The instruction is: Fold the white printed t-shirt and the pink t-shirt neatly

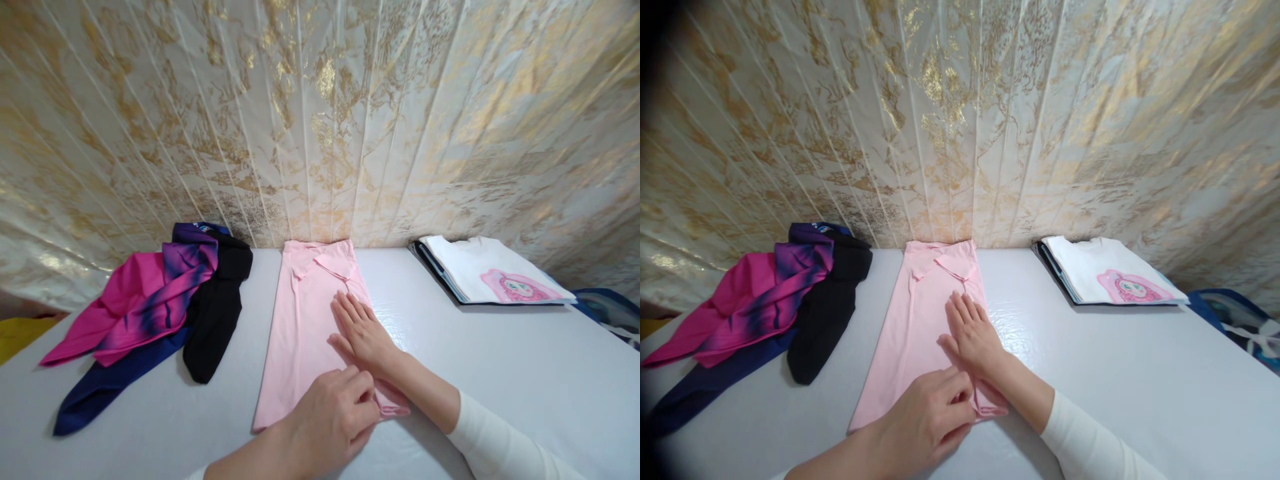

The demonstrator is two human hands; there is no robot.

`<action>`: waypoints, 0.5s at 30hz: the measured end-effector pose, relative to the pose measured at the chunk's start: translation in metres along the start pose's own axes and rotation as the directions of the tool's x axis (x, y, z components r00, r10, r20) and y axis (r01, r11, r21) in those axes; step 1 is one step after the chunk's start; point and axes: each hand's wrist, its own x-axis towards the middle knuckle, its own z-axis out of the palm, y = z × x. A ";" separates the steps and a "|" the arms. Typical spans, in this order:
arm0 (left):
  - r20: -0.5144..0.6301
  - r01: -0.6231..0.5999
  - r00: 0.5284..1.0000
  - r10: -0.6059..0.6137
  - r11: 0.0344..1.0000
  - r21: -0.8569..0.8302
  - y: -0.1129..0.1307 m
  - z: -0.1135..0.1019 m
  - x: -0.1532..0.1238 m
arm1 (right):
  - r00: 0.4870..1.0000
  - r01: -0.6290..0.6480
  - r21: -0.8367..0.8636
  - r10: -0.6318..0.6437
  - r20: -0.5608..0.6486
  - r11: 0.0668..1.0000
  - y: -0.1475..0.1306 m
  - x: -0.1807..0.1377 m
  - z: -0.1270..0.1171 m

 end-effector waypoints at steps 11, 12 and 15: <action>0.064 0.109 0.993 -0.098 0.973 -0.205 -0.006 -0.020 -0.009 | 1.000 0.018 0.047 -0.019 0.017 0.999 0.004 -0.006 -0.013; 0.078 0.111 0.992 -0.097 0.973 -0.204 -0.010 -0.024 -0.010 | 1.000 0.020 0.056 -0.019 -0.007 0.998 0.004 -0.010 -0.013; 0.103 0.084 0.992 -0.067 0.981 -0.176 -0.024 -0.034 -0.015 | 0.999 0.024 0.057 -0.021 -0.047 0.998 0.002 -0.022 -0.013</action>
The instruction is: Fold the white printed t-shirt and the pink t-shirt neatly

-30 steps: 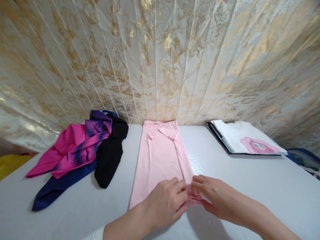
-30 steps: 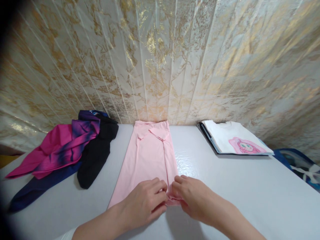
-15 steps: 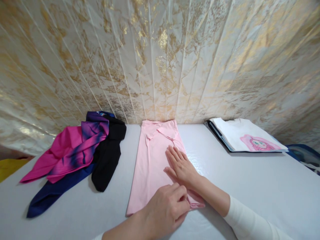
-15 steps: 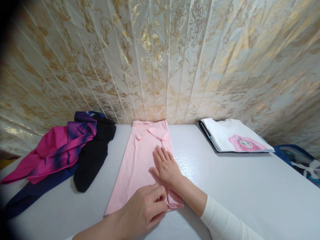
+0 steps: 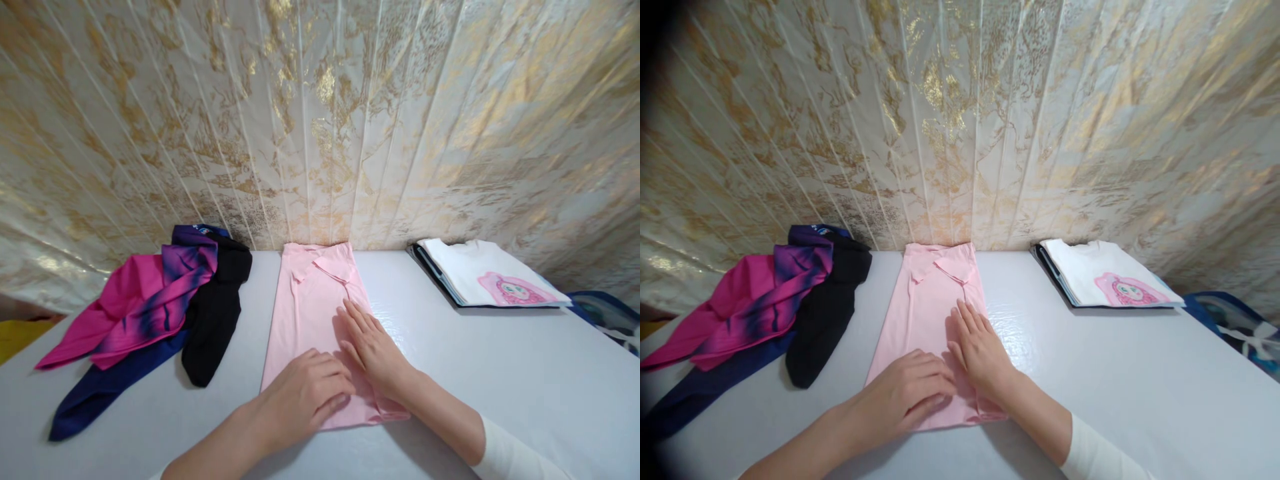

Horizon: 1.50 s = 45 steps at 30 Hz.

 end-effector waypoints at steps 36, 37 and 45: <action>0.014 -0.036 0.999 0.036 0.999 -0.012 -0.019 -0.008 -0.016 | 0.999 -0.036 -0.040 0.035 -0.025 0.999 -0.015 -0.029 0.003; 0.009 -0.036 0.999 0.036 0.999 -0.018 -0.021 -0.006 -0.016 | 0.999 -0.037 -0.050 0.036 -0.016 0.998 -0.014 -0.029 0.004; -0.168 0.050 0.983 -0.071 0.991 -0.126 -0.019 -0.016 -0.022 | 1.000 0.013 -0.003 -0.013 0.014 1.000 -0.018 -0.025 -0.003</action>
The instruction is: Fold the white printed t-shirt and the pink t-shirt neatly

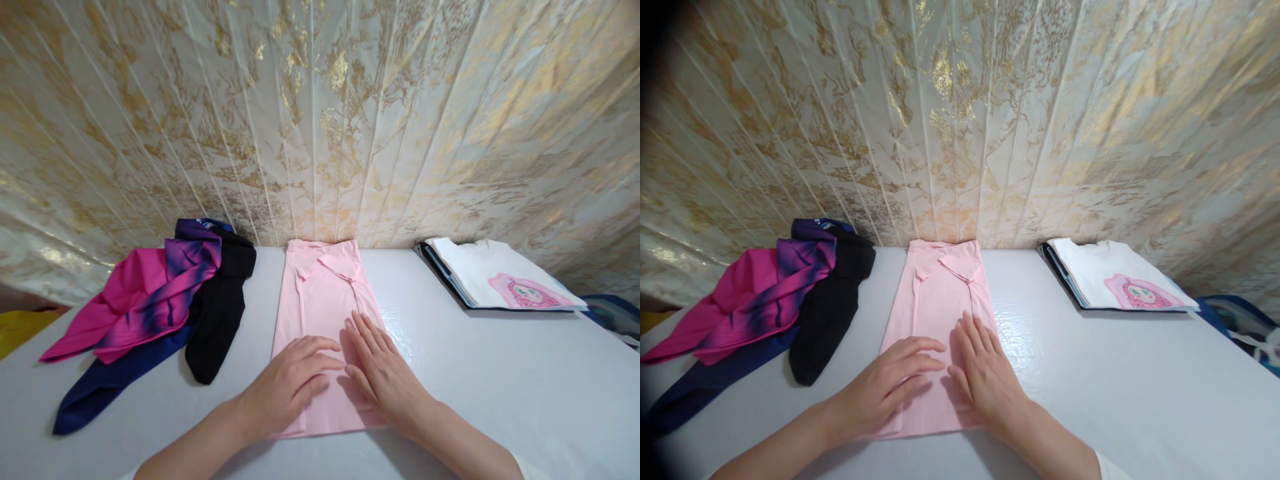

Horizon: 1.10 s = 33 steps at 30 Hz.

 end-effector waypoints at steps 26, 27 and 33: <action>0.044 0.145 0.987 -0.153 0.979 0.146 0.017 0.004 -0.053 | 0.962 0.125 0.186 -0.165 0.218 0.975 -0.038 0.037 -0.013; 0.050 0.143 0.987 -0.153 0.978 0.153 0.017 0.004 -0.054 | 0.960 0.126 0.185 -0.167 0.226 0.975 -0.039 0.036 -0.013; 0.050 0.113 0.991 -0.124 0.976 0.188 0.015 0.003 -0.052 | 0.960 0.121 0.226 -0.172 0.222 0.967 -0.039 0.035 -0.009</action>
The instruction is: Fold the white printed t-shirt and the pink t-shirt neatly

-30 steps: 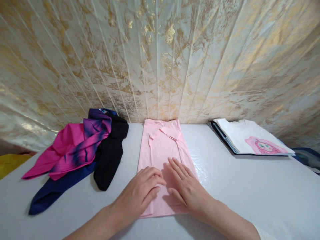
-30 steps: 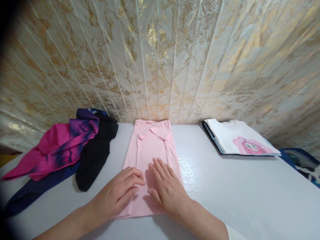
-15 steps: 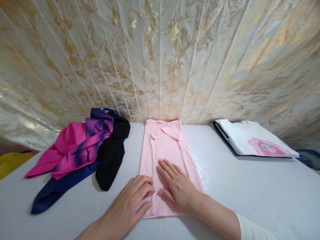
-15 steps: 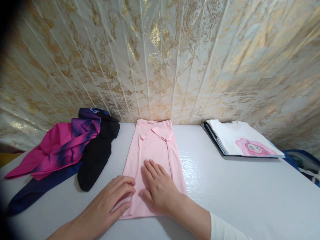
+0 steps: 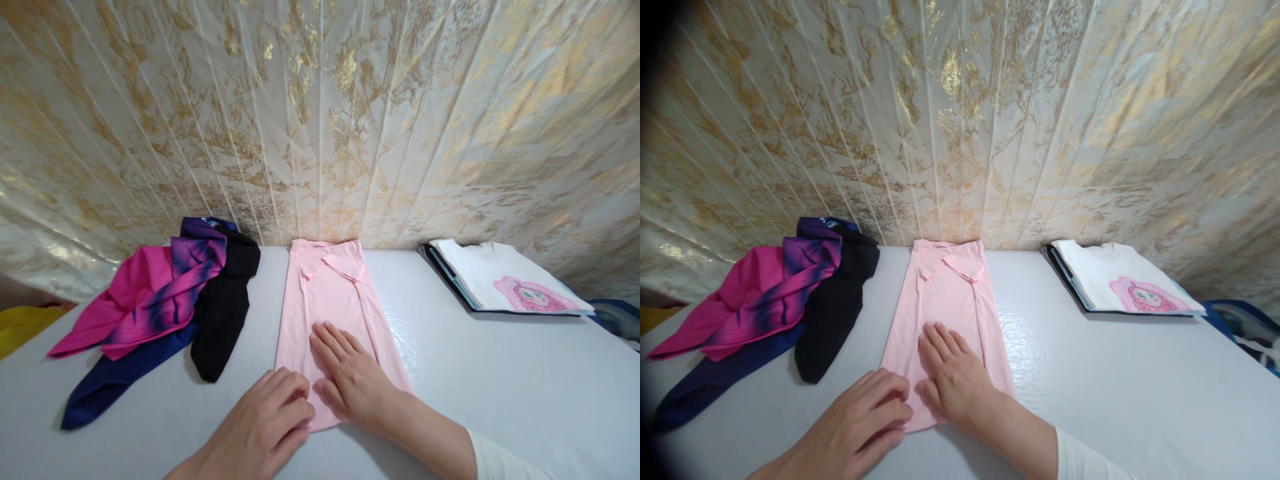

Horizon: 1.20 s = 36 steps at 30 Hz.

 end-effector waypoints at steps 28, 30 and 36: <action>-0.051 -0.209 0.974 0.220 0.964 0.164 0.002 0.033 0.004 | 0.994 0.041 -0.019 -0.038 0.100 0.999 0.017 0.004 -0.021; -0.053 -0.176 0.982 0.184 0.977 0.123 0.006 0.025 0.006 | 0.997 0.036 -0.018 -0.034 0.074 0.999 0.020 0.006 -0.022; -0.074 -0.112 0.990 0.121 0.988 0.108 0.009 0.013 0.012 | 0.997 0.076 -0.001 -0.076 0.020 0.997 0.029 0.003 -0.017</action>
